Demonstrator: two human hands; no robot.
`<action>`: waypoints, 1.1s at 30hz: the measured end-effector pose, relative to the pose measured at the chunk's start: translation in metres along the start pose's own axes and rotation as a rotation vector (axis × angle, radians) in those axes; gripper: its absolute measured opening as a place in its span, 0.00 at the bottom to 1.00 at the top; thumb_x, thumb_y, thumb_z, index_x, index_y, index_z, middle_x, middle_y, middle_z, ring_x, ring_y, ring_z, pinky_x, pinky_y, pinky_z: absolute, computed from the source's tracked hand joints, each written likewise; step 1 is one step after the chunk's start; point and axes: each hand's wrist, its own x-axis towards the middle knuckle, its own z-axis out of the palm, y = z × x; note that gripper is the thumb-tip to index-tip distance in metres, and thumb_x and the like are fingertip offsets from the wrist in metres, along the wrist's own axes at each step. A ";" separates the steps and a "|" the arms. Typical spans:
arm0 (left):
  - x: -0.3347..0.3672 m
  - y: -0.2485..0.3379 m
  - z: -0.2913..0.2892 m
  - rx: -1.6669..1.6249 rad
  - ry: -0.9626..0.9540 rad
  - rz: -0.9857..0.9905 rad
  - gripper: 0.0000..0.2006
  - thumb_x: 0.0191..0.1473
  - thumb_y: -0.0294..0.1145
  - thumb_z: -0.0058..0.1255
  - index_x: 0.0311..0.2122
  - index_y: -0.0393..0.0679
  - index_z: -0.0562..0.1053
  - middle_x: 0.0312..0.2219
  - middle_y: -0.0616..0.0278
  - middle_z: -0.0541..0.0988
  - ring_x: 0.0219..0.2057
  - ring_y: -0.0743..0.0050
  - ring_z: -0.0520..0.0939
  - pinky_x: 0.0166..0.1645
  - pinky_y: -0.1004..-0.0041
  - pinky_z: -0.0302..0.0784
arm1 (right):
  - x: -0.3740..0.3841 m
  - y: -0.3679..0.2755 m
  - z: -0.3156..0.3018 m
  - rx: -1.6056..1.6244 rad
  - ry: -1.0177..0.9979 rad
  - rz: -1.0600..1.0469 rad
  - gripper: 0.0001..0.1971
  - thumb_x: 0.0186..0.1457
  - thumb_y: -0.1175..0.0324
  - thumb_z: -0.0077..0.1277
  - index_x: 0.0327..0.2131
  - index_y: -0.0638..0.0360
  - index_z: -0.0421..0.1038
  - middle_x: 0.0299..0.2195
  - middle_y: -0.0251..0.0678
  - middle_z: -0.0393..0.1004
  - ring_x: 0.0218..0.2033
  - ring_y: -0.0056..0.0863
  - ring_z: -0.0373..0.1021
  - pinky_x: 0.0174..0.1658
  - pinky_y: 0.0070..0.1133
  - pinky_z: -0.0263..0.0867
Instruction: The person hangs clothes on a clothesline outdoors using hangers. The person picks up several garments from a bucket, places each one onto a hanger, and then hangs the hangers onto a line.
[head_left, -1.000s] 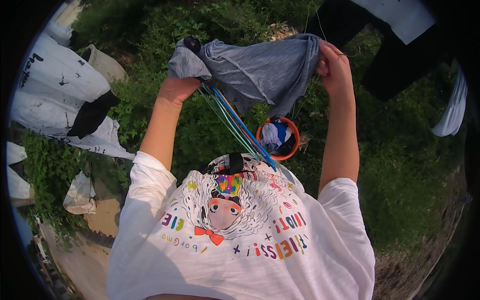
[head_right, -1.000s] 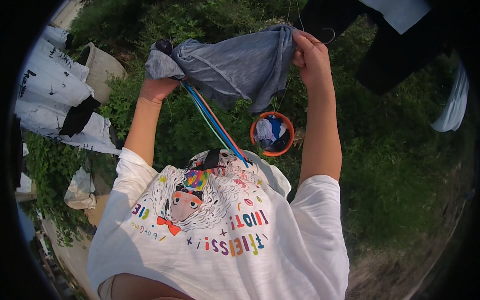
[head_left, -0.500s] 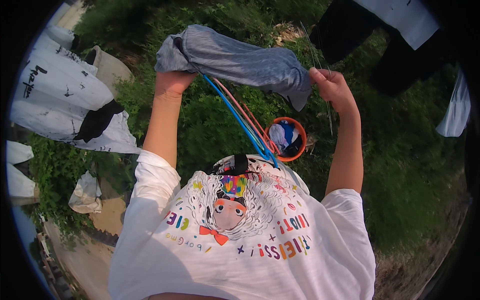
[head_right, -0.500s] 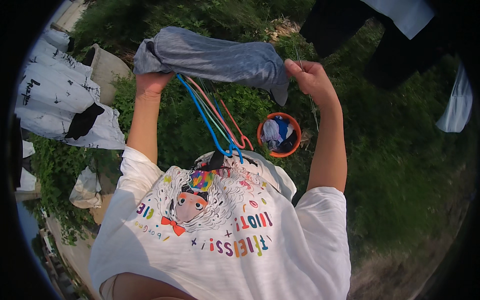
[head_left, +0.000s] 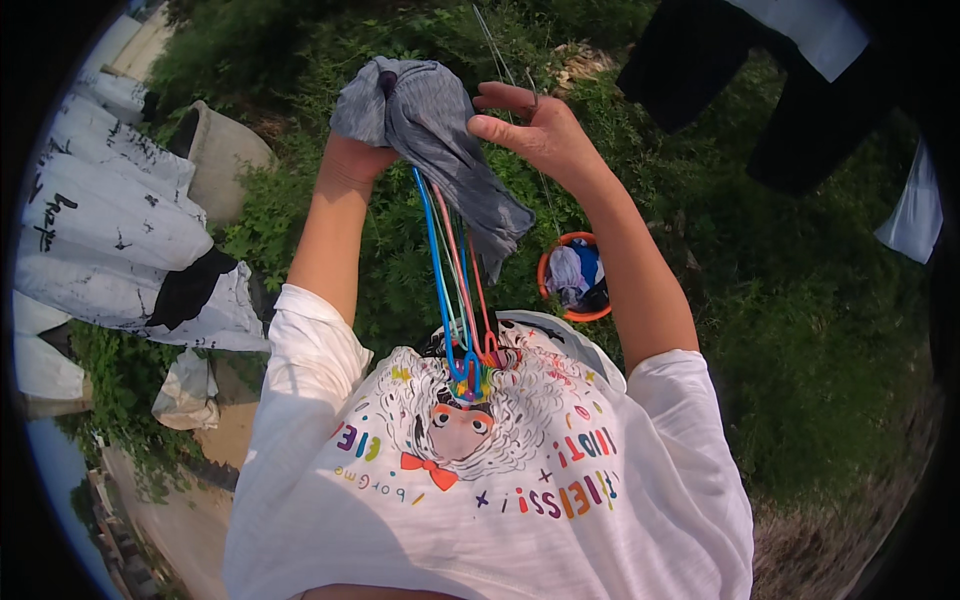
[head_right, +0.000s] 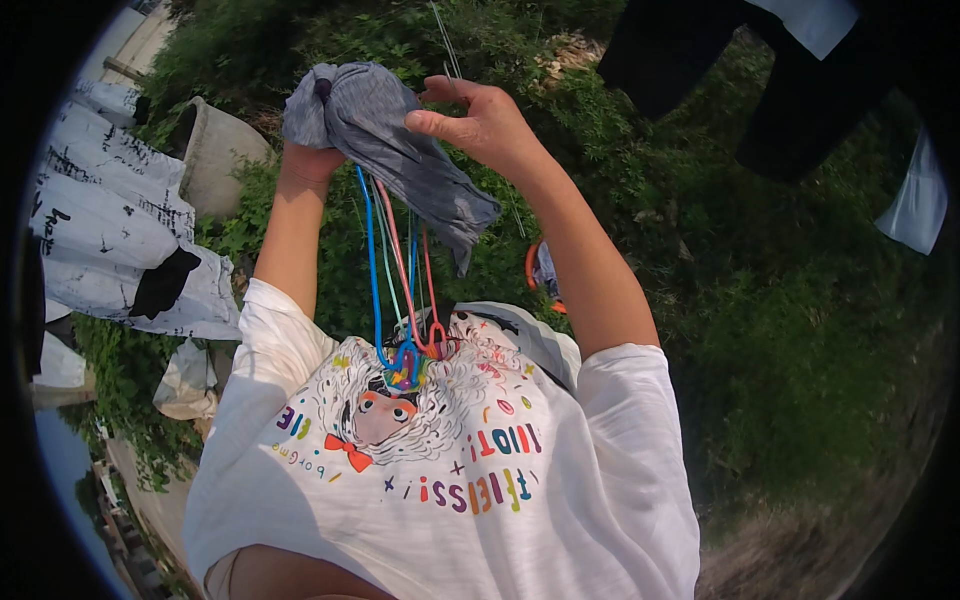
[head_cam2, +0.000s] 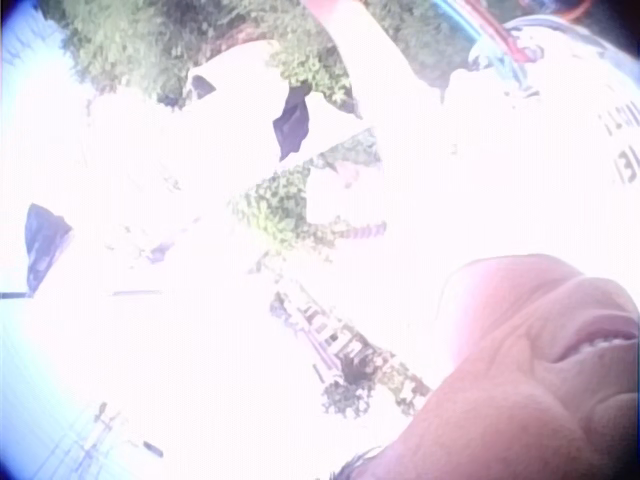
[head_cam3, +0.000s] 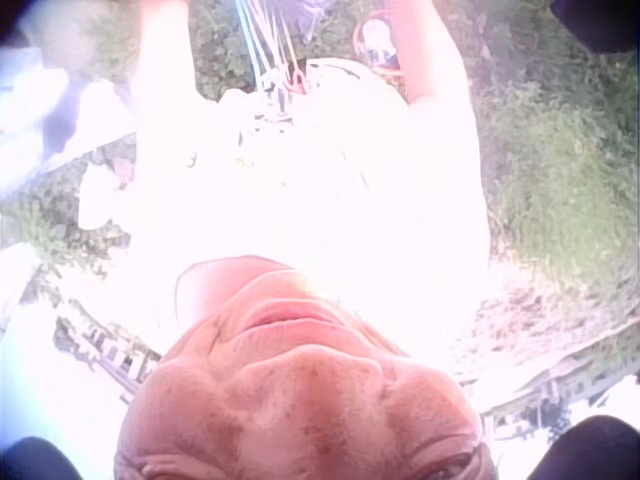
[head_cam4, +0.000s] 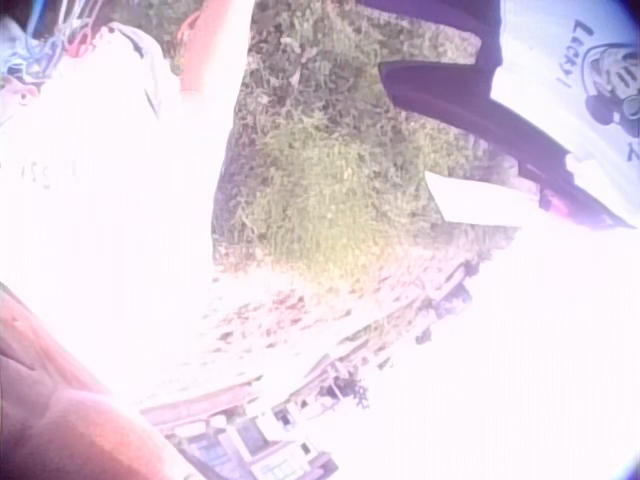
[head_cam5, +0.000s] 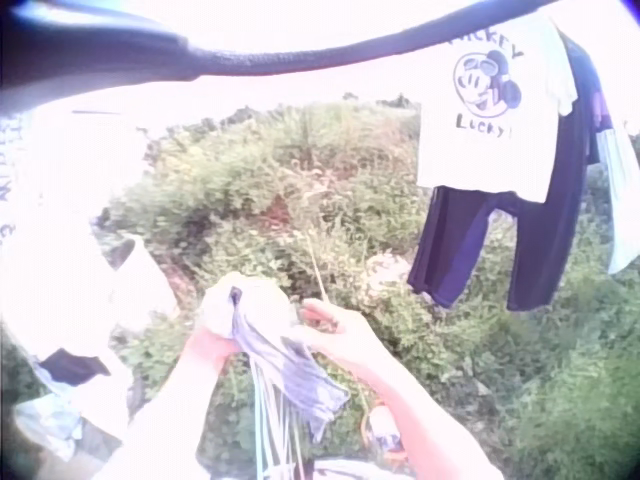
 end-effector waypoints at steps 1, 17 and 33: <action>0.002 0.002 0.000 0.504 0.030 0.097 0.17 0.58 0.36 0.43 0.50 0.41 0.68 0.47 0.58 0.74 0.50 0.65 0.73 0.57 0.68 0.67 | 0.005 -0.003 0.005 0.040 -0.038 0.063 0.19 0.53 0.59 0.59 0.43 0.63 0.75 0.33 0.35 0.79 0.35 0.22 0.73 0.40 0.21 0.69; -0.026 0.030 -0.027 0.161 0.119 -0.065 0.19 0.60 0.38 0.43 0.53 0.41 0.69 0.49 0.64 0.75 0.50 0.70 0.72 0.56 0.68 0.65 | 0.027 -0.024 -0.024 -0.295 0.219 -0.085 0.25 0.47 0.48 0.60 0.39 0.61 0.78 0.30 0.39 0.79 0.32 0.25 0.75 0.38 0.23 0.70; -0.043 0.025 0.016 0.478 0.504 0.134 0.02 0.54 0.28 0.55 0.32 0.43 0.77 0.31 0.67 0.80 0.32 0.77 0.77 0.30 0.73 0.66 | 0.032 -0.038 -0.081 0.443 0.290 0.147 0.07 0.57 0.67 0.54 0.30 0.58 0.67 0.13 0.22 0.56 0.12 0.12 0.50 0.18 0.17 0.45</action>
